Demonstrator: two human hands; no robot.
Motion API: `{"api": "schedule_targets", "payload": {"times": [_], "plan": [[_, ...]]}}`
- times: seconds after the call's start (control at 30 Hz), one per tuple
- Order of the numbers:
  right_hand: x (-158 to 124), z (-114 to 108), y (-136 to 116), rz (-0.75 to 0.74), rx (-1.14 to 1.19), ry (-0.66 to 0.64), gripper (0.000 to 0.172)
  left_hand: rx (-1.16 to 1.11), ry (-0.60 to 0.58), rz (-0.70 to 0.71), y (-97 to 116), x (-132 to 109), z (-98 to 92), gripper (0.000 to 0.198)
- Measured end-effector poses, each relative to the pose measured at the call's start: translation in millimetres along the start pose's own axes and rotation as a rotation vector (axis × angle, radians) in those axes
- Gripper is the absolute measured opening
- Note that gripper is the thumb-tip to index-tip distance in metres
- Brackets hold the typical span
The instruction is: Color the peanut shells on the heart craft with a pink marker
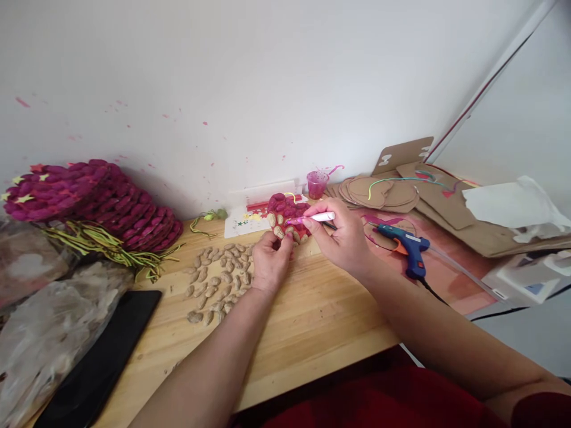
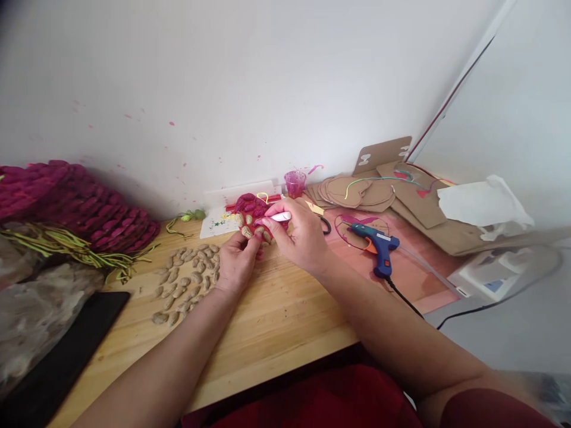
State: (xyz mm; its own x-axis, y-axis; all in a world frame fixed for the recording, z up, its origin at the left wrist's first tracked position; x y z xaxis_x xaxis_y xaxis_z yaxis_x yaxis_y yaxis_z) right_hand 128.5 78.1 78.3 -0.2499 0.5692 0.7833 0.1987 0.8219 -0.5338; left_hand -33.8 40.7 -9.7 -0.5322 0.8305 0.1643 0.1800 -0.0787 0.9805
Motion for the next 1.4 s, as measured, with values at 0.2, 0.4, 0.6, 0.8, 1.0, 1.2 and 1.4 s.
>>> {"api": "schedule_targets", "payload": {"times": [0.2,0.4,0.6,0.8,1.0,1.2,1.4], "plan": [[-1,1,-1,-0.064,0.002,-0.031,0.003,0.045,-0.011,0.059,5,-2,-1.4,0.032],[-2,3,-3,-0.103,-0.030,-0.096,0.004,0.086,-0.012,0.110,10,-3,-3.4,0.032],[-1,0,-1,-0.168,-0.071,-0.107,0.008,0.178,-0.009,0.175,14,-3,-6.4,0.029],[1,-3,0,-0.140,-0.040,-0.074,0.007,0.182,0.007,0.166,15,-2,-8.1,0.031],[1,-2,5,-0.103,-0.033,-0.081,0.006,0.132,0.018,0.100,14,-2,-9.0,0.035],[0,-2,7,-0.082,0.014,-0.066,0.005,0.081,0.012,0.058,13,-3,-7.9,0.036],[-1,-2,9,-0.017,0.020,-0.046,0.004,0.014,0.010,0.001,15,-5,-6.4,0.036]]}}
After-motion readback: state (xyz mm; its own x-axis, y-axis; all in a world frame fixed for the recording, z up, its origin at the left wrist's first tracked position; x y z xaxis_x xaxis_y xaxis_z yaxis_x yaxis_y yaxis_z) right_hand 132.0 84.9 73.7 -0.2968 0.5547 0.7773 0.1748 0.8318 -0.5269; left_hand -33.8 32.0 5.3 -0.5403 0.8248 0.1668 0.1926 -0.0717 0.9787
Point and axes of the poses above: each hand's wrist, its own x-axis towards the middle knuckle, its own z-axis out of the palm, y = z × x, the point moved 3 cm from there along x, towards the middle knuckle, and after that the axes turned 2 degrees about y, right-handed, at the moved point
